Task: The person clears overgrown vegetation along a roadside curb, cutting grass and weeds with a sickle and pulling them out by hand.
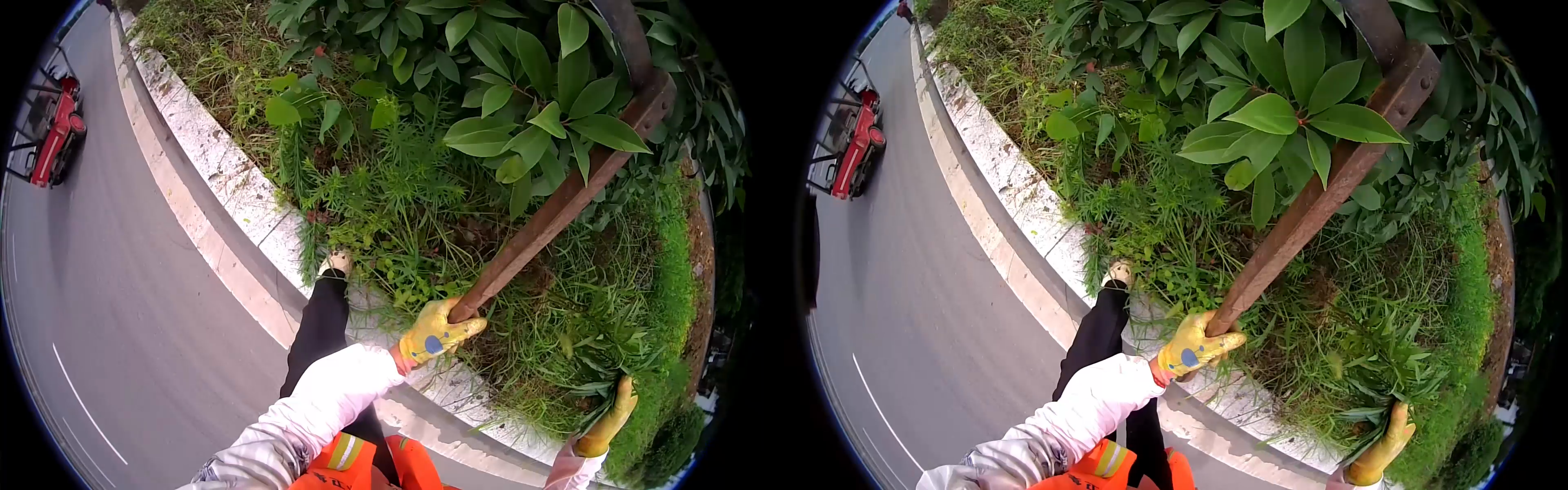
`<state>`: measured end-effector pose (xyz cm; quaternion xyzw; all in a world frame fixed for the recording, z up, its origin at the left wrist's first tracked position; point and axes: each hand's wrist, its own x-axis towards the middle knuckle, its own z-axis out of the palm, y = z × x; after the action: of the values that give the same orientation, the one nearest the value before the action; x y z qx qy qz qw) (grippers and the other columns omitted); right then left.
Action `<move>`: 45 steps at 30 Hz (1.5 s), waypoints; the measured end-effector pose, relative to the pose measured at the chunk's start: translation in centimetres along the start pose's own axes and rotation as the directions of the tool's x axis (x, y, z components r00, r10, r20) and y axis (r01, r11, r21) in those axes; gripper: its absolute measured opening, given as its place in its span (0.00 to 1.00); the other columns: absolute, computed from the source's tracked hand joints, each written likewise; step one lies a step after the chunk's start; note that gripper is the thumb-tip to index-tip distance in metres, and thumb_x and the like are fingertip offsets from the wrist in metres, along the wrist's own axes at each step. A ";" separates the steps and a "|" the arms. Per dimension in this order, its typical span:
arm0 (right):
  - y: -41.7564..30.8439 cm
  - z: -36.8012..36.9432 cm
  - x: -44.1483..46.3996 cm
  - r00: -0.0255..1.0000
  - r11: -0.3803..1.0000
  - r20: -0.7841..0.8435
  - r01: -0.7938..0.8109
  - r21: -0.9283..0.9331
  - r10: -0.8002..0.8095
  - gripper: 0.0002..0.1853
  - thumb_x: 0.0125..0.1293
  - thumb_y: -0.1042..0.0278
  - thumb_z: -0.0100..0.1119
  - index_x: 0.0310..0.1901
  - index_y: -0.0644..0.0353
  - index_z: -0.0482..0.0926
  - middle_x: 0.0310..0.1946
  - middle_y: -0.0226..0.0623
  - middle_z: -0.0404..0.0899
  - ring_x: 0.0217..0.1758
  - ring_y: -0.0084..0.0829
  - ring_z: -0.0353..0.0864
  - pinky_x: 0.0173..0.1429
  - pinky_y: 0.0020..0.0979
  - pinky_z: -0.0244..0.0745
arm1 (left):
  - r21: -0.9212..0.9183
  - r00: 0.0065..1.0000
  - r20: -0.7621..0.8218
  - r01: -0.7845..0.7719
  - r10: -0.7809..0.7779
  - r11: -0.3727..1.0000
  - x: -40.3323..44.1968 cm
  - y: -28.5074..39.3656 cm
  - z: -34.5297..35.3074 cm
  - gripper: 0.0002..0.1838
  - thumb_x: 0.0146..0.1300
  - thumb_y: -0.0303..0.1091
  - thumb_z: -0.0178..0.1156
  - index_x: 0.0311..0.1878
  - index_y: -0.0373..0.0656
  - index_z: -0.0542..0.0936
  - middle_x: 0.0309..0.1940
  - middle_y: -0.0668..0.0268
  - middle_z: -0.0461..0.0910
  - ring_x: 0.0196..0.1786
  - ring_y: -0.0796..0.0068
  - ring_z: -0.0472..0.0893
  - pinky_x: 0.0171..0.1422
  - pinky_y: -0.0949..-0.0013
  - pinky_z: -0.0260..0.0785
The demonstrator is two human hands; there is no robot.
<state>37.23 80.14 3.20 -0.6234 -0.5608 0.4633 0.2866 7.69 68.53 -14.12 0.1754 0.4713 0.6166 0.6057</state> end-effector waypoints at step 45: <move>6.2 44.4 10.8 0.808 0.623 0.540 0.553 -0.553 -0.238 0.34 0.65 0.51 0.59 0.64 0.68 0.67 0.57 0.58 0.73 0.58 0.47 0.77 0.63 0.33 0.70 | -0.582 0.594 -0.775 -0.535 -0.218 0.612 -1.1 8.2 -12.8 0.13 0.65 0.42 0.59 0.32 0.44 0.72 0.12 0.77 0.53 0.14 0.79 0.57 0.24 0.69 0.64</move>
<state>-0.63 82.06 -23.00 -0.4268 -0.8644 0.2657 0.0054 -6.91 64.30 -13.53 -0.3453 0.3531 0.8232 0.2800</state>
